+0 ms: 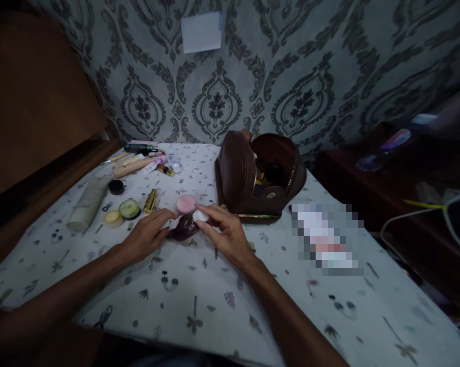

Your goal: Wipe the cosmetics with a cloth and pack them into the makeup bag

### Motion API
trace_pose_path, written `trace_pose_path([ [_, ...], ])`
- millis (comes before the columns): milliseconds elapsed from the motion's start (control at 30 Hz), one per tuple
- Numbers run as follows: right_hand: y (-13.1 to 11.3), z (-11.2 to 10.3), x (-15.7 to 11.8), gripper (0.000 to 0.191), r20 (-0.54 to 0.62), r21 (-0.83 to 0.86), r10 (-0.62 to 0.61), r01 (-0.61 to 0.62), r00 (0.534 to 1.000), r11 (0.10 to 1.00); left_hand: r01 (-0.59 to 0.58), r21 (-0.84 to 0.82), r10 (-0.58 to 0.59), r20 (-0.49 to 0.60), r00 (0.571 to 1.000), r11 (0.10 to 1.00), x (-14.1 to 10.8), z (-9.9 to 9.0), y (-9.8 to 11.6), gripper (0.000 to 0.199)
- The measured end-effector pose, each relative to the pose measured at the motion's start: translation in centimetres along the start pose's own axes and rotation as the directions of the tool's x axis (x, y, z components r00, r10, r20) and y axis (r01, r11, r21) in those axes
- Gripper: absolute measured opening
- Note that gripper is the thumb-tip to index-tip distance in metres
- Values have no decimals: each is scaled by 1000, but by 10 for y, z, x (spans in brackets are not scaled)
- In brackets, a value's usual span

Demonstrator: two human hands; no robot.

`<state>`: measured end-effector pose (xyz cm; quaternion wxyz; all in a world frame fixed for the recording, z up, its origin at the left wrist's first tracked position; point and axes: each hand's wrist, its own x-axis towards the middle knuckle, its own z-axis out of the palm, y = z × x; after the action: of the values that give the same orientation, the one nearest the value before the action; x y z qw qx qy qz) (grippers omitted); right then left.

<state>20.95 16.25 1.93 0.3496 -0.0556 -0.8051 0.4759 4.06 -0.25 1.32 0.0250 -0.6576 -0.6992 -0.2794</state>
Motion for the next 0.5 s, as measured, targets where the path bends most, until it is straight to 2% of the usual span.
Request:
trace_pose_path([
  [233,0,1,1,30,4,-15,-16,16,1000,1000,89,28,-90,71,993,996,1,-2,3,33],
  [500,-6,3,0,28,16,19,-19,18,1000,1000,-12,-59,7,-72,997,998,3,-2,16,34],
])
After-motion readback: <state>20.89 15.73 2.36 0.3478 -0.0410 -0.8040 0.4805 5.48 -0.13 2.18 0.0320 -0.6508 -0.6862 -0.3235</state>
